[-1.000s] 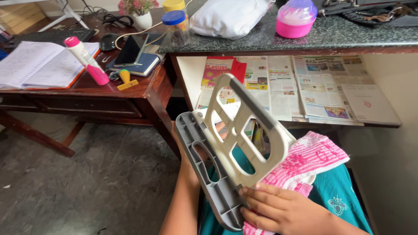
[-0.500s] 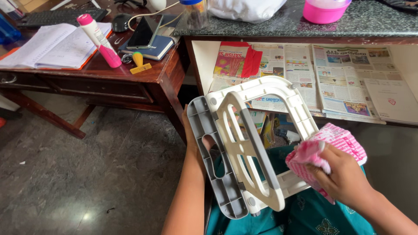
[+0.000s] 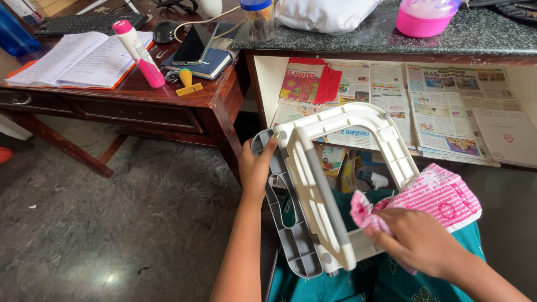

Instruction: The person wipes a white plastic tray, a red book, and a small pink container using a pink and white striped cloth. The person also handles a white plastic bag and a pink comb, placing them on a newspaper-covered desk.

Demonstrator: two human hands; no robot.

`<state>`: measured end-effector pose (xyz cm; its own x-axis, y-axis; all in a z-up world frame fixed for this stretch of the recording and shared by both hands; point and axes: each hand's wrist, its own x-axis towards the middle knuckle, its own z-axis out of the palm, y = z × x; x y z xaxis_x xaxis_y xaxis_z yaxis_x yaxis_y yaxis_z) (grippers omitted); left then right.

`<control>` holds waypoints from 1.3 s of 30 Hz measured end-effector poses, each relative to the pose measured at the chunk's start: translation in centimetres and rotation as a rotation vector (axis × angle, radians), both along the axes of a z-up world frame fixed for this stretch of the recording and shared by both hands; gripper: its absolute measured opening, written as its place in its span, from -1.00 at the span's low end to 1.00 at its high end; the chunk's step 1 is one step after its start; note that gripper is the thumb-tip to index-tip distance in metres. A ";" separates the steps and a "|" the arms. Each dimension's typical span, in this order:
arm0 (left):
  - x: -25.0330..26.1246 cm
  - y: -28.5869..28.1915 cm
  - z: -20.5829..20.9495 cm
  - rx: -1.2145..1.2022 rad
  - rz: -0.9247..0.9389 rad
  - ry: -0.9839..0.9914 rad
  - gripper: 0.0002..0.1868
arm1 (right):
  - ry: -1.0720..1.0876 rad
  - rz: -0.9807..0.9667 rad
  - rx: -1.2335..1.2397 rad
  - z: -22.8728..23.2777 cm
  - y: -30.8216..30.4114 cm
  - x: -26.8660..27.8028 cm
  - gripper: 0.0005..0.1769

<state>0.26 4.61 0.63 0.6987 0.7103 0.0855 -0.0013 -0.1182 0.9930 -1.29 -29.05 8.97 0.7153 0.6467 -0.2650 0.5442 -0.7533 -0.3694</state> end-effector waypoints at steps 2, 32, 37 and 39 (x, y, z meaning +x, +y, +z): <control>-0.5 -0.4 1.3 -0.068 -0.037 0.063 -0.25 | -0.051 0.077 -0.012 -0.5 0.4 -0.6 -0.49; 7.1 3.6 2.1 0.122 -0.545 0.483 -0.49 | -0.179 0.103 0.075 -7.7 4.8 -3.8 -0.30; 6.8 3.1 3.7 0.293 -0.511 0.498 -0.50 | -0.171 0.061 0.124 -7.5 5.1 -3.8 -0.33; 6.8 2.9 4.4 0.374 -0.506 0.556 -0.51 | -0.126 0.027 0.066 -7.5 5.2 -4.0 -0.41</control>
<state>7.06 7.53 4.99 0.9355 0.2929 -0.1977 0.3349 -0.5566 0.7603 -5.32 -23.89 1.45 0.7220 0.6794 -0.1307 0.6094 -0.7139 -0.3449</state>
